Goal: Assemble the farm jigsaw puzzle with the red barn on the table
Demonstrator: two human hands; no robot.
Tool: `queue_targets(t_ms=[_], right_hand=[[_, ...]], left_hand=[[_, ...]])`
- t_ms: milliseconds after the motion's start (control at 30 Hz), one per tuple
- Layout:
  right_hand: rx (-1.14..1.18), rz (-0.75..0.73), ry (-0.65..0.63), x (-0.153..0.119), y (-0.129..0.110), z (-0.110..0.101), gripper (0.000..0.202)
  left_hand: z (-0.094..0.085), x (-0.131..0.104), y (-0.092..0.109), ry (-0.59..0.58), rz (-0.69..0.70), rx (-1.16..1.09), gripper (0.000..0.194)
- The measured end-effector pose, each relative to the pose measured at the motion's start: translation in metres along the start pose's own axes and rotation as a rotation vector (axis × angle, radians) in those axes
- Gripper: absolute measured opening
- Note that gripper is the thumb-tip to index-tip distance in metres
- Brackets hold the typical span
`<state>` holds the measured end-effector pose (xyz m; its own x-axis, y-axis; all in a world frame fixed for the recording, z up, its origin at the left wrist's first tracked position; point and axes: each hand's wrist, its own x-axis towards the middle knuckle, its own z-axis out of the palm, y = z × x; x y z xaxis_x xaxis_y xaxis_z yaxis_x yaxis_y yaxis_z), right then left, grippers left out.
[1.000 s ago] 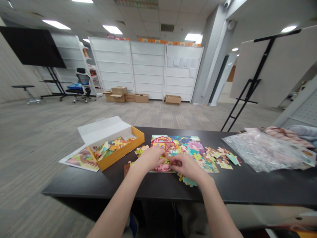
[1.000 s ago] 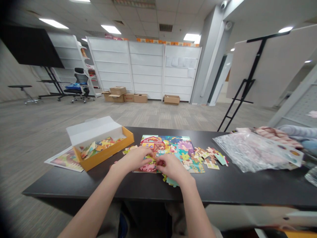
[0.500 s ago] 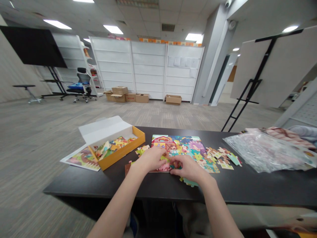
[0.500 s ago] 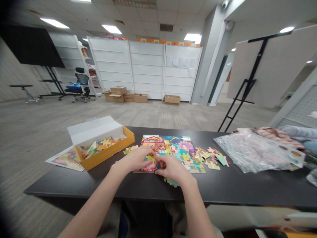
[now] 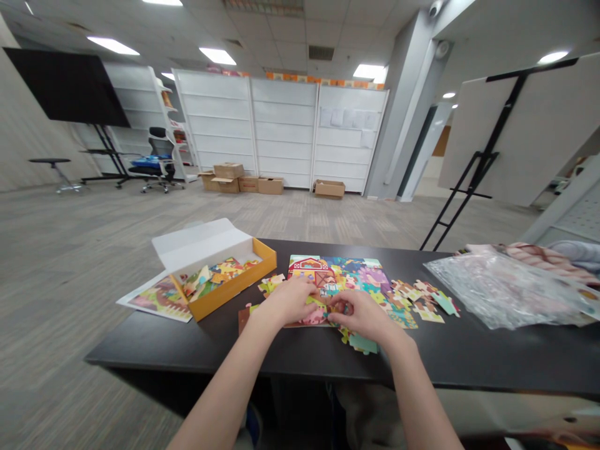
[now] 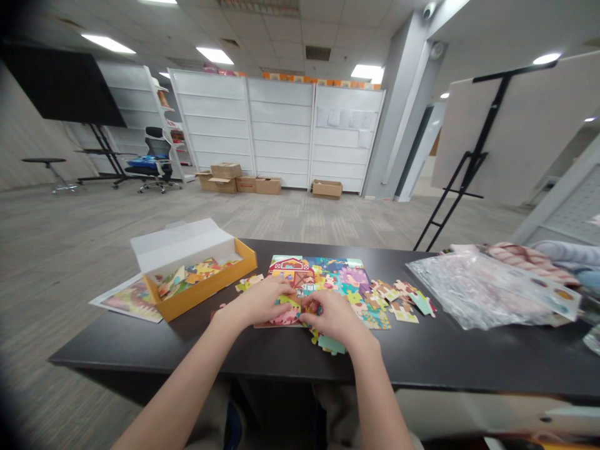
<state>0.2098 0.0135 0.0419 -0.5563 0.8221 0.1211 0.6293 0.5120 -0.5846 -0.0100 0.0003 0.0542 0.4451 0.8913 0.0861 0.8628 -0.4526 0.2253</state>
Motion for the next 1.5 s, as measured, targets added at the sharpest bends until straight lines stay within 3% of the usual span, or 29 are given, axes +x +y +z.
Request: queue_targets(t_ms=[133,500,633,700,767,900,1000,1233,1500], right_hand=[[-0.002,-0.008,0.0,0.001,-0.001,-0.001,0.012],[-0.04,-0.024,0.008,0.002,0.003,0.004,0.015],[-0.048,-0.029,0.007,0.002,0.003,0.005,0.017],[-0.03,-0.02,0.008,0.001,0.003,0.004,0.016],[-0.022,-0.013,0.017,0.001,0.003,0.001,0.014],[-0.065,0.009,0.056,0.001,0.006,-0.005,0.015],[-0.08,0.028,0.082,0.001,0.007,-0.007,0.019],[-0.074,0.035,0.084,0.001,0.008,-0.006,0.023],[-0.085,0.047,0.087,0.001,0.01,-0.007,0.022]], left_hand=[[0.001,-0.001,-0.001,0.019,0.022,-0.03,0.029],[0.001,0.003,0.007,0.003,-0.011,0.004,0.023],[-0.004,0.003,-0.004,0.006,0.025,-0.071,0.025],[-0.014,-0.002,-0.016,0.053,-0.021,-0.107,0.029],[-0.027,-0.009,-0.03,0.128,-0.164,-0.056,0.031],[-0.047,-0.027,-0.051,0.122,-0.393,0.07,0.032],[-0.044,-0.033,-0.056,0.084,-0.466,0.111,0.03],[-0.022,-0.026,-0.058,0.02,-0.466,0.104,0.035],[-0.027,-0.025,-0.051,0.034,-0.511,0.176,0.032]])
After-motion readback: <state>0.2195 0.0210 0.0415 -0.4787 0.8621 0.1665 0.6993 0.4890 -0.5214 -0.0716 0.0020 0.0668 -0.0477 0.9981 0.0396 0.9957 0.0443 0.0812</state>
